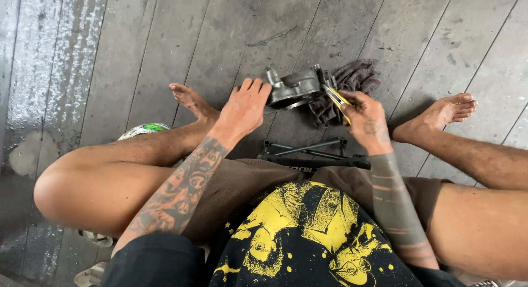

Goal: The person cleans a metallic mechanical part using a cloth and a yellow utility knife. They wipe the surface, scrape off residue with the knife, and continue wiping the part while sitting on the floor.

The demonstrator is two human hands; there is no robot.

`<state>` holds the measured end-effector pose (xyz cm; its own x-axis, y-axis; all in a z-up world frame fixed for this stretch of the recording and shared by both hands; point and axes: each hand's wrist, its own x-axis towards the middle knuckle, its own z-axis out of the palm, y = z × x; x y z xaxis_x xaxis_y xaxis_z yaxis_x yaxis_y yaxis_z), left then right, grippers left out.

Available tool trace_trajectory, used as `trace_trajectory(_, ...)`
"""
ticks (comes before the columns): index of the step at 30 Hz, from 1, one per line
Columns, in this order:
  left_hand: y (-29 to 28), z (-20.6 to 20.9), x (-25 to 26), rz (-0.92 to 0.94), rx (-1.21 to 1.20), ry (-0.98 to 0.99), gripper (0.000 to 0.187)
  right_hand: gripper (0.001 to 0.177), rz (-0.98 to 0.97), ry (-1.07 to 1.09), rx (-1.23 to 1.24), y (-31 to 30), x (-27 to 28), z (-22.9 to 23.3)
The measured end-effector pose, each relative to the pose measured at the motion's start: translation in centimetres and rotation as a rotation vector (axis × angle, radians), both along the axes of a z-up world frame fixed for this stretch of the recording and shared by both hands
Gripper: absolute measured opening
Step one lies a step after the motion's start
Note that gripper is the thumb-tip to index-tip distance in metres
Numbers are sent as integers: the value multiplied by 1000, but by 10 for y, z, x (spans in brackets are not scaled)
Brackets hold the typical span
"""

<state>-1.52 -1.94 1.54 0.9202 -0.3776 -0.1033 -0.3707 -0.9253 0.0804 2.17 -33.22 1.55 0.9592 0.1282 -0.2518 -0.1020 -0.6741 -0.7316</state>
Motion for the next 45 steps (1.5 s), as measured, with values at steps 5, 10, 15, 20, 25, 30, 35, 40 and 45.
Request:
trace_trajectory(5,17,-12,2,57,-63,-49,39,33,-192,297,760,-2,4,21)
trace_trajectory(10,26,-40,0,98,-94,-56,38,34,-42,46,149,-8,-4,41)
trace_trajectory(15,21,-24,1,88,-71,-55,37,36,13,-41,94,7,-9,54)
trace_trajectory(20,7,-4,-1,93,-59,-32,35,37,86,-125,80,19,-14,53)
trace_trajectory(25,-10,10,-6,85,-58,-46,33,36,95,-115,-56,21,-17,57)
trace_trajectory(30,-25,18,-10,65,-39,-77,34,33,106,-97,-126,20,-17,54)
trace_trajectory(35,-38,12,-16,53,-12,-117,35,37,18,153,-10,16,-9,54)
trace_trajectory(40,-51,21,-18,100,-52,-66,37,40,-21,245,211,0,3,20)
trace_trajectory(45,-57,16,-23,111,-15,-115,37,43,-165,370,443,-7,6,8)
